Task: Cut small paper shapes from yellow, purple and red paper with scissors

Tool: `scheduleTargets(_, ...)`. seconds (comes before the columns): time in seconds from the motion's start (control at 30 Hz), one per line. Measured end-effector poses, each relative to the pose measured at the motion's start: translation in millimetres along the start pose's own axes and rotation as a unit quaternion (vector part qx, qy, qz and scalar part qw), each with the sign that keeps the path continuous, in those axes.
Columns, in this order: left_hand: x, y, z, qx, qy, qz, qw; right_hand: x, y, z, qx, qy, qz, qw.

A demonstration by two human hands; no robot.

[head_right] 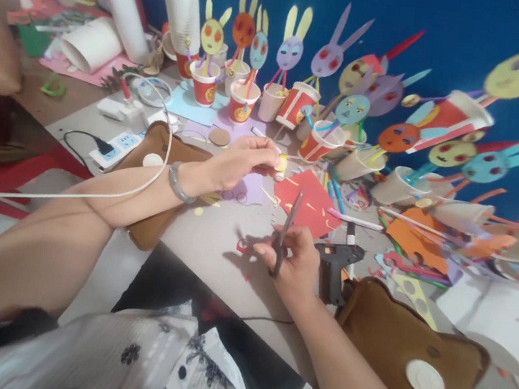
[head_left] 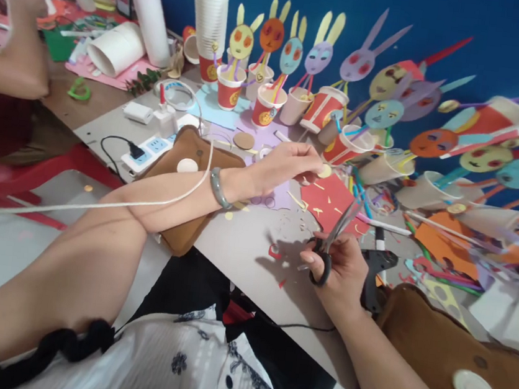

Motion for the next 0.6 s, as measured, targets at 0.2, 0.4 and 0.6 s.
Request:
scheduleTargets(0.2, 4, 4.4, -2, -0.008, 0.007, 0.031, 0.999, 6, -6, -1, 0.002, -0.006, 0.006, 1.0)
scheduleTargets(0.4, 5, 5.0, -11, 0.008, 0.027, 0.062, 0.998, 20, -12, -3, 0.007, -0.023, 0.045, 0.999)
scheduleTargets(0.6, 13, 2.0, -16, 0.06, 0.055, 0.001, 0.997, 24, -2, 4, -0.037, -0.03, 0.054, 0.997)
Point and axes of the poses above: each hand's wrist, its own z-axis towards the middle knuckle, its own y-axis out of the back of the hand, x = y × z, the point moved 4 cm from there along z, towards the middle knuckle, and after that the axes turned 5 degrees about x, right-handed, at the moved point
